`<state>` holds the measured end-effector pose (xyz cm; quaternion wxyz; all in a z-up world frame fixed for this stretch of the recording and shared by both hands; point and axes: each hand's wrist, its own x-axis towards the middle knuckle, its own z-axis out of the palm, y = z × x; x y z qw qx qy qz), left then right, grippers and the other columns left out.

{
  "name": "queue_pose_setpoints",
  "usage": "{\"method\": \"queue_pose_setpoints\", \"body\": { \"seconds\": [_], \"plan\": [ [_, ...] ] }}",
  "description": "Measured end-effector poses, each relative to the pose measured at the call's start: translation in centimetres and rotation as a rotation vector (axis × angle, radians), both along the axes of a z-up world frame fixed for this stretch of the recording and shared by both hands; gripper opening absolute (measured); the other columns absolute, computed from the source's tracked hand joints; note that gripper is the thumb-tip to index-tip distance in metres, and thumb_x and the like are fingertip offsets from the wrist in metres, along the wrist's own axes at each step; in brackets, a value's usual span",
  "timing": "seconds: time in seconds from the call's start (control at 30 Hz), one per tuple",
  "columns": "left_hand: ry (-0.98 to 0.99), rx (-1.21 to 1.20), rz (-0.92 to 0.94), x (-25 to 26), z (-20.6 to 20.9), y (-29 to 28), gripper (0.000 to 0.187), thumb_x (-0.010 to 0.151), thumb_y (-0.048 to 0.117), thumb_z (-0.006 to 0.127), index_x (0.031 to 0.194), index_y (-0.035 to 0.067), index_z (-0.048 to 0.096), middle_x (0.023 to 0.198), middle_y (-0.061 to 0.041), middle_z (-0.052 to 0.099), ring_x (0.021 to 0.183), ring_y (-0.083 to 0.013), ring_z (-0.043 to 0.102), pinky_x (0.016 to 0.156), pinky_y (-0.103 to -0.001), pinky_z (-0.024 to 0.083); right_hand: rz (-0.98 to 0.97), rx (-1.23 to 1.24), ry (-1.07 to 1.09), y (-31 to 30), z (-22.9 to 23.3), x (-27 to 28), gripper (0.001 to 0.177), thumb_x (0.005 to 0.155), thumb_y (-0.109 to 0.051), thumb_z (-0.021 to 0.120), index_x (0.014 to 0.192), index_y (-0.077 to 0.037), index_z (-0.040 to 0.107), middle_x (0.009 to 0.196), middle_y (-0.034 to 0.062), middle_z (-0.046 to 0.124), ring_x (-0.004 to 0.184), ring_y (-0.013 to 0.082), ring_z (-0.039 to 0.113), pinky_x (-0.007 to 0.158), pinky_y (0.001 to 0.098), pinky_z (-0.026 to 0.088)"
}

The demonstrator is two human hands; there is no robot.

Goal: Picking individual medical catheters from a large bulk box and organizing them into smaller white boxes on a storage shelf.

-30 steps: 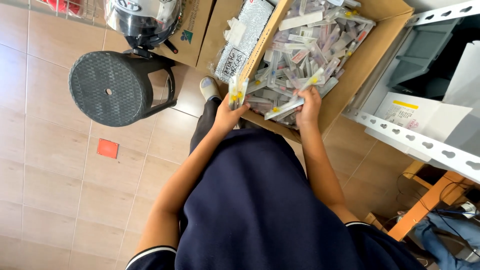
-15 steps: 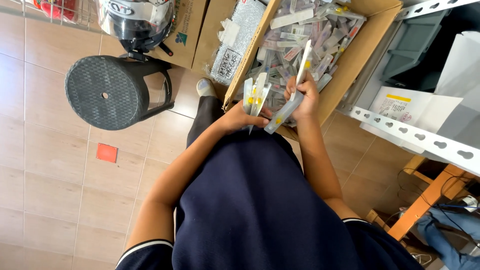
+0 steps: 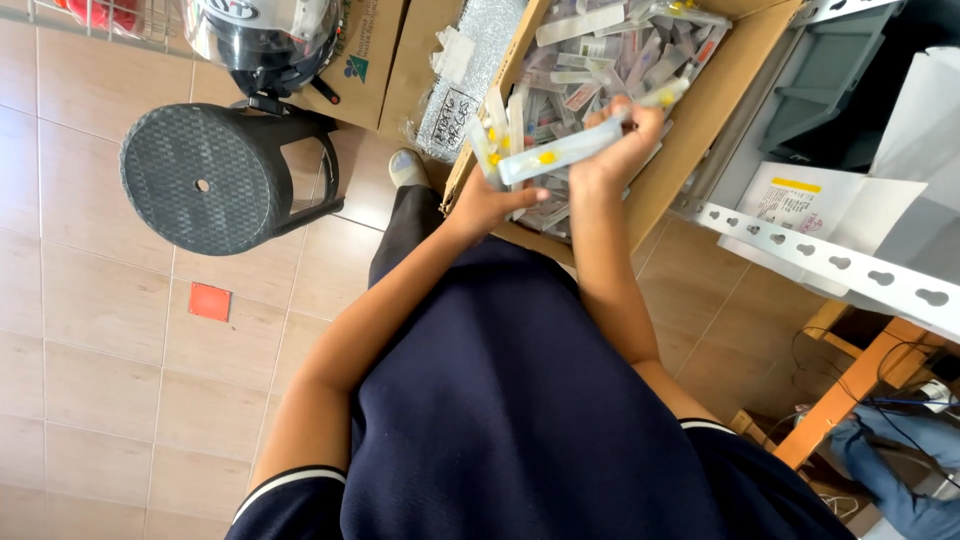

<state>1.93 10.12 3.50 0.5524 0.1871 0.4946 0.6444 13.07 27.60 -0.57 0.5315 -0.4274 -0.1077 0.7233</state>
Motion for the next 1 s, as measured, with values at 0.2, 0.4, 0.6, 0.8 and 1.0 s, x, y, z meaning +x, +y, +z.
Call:
{"method": "queue_pose_setpoints", "body": {
  "seconds": [0.2,0.4,0.6,0.8,1.0],
  "plan": [
    [-0.156,0.077,0.122,-2.1,2.5,2.2,0.050,0.087,0.010,0.081,0.131,0.002,0.059,0.110,-0.002,0.069,0.101,-0.0118,0.065,0.089,-0.031,0.056,0.199,0.319,-0.280,-4.7,4.1,-3.5,0.008,0.082,-0.010,0.056,0.088,-0.007,0.052,0.082,0.0067,0.060,0.069,0.0149,0.055,0.064,0.0325,0.051],
    [-0.171,0.004,0.166,-5.0,1.3,1.9,0.038,0.092,0.010,0.077,0.126,-0.001,0.063,0.114,-0.007,0.070,0.104,-0.0175,0.066,0.092,-0.034,0.055,0.643,0.686,-0.436,-4.4,5.8,-2.4,0.018,0.094,0.004,0.060,0.095,-0.007,0.046,0.091,0.0025,0.057,0.081,0.0091,0.052,0.074,0.0260,0.046],
    [-0.282,-0.008,0.232,-5.7,2.4,1.3,0.040,0.094,0.016,0.074,0.128,-0.001,0.063,0.118,-0.007,0.070,0.111,-0.0172,0.067,0.095,-0.034,0.056,1.047,0.929,-0.623,-3.6,8.9,-1.8,0.019,0.093,-0.003,0.066,0.091,-0.005,0.048,0.084,0.0022,0.051,0.075,0.0098,0.048,0.070,0.0288,0.042],
    [-0.244,-0.012,0.233,-4.3,1.0,-0.8,0.037,0.093,0.013,0.075,0.125,-0.002,0.063,0.113,-0.008,0.070,0.101,-0.0165,0.068,0.090,-0.031,0.057,1.409,0.923,-0.811,-4.9,12.2,-3.9,0.026,0.090,-0.015,0.074,0.110,-0.004,0.061,0.080,0.0039,0.062,0.066,0.0143,0.057,0.063,0.0298,0.047],
    [-0.174,-0.249,0.517,-6.5,1.0,-5.2,0.023,0.089,0.007,0.077,0.105,-0.001,0.063,0.084,-0.009,0.065,0.068,-0.0172,0.064,0.062,-0.031,0.054,1.342,0.620,-0.752,-3.0,-9.8,-2.2,0.024,0.104,-0.023,0.072,0.113,-0.001,0.071,0.103,0.0093,0.070,0.082,0.0164,0.066,0.072,0.0303,0.054]
  ]
}}
